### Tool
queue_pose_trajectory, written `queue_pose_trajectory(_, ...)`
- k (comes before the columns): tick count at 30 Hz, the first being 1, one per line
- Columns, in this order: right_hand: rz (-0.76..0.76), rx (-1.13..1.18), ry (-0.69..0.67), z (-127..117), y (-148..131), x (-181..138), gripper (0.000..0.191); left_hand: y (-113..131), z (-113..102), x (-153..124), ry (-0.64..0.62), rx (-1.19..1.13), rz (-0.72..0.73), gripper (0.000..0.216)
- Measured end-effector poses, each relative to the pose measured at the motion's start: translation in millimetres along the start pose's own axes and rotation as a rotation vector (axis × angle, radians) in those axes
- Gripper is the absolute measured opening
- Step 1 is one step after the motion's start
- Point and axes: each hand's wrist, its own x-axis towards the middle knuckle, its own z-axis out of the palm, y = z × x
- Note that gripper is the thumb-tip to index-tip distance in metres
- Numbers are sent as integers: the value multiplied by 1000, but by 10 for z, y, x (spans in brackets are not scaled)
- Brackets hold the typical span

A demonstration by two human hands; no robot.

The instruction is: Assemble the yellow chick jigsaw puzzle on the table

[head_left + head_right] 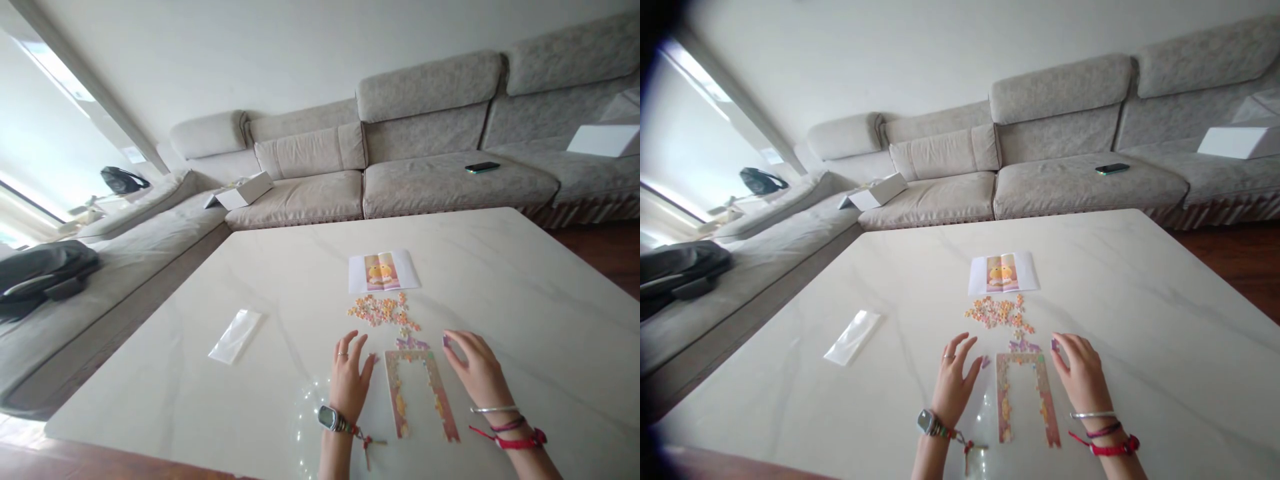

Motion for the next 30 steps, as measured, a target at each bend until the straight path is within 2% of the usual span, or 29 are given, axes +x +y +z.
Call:
queue_pose_trajectory(11,9,34,-6,-56,-53,12,22,-123,-5,-28,-35,17,58,26)
queue_pose_trajectory(13,30,77,-77,-138,-98,7,22,-145,-61,-36,-94,-3,66,24)
queue_pose_trajectory(16,29,164,-263,-297,-160,-19,22,-165,-174,-74,-271,-76,85,20)
queue_pose_trajectory(19,39,184,-389,-425,-193,-61,15,-175,-254,-130,-376,-107,65,20)
queue_pose_trajectory(22,49,138,-351,-505,-220,-108,12,-170,-274,-183,-434,-109,46,20)
queue_pose_trajectory(25,60,84,-281,-537,-228,-131,12,-164,-243,-200,-439,-110,58,20)
queue_pose_trajectory(30,103,19,-169,-488,-99,-107,17,-162,-134,-142,-262,-55,73,23)
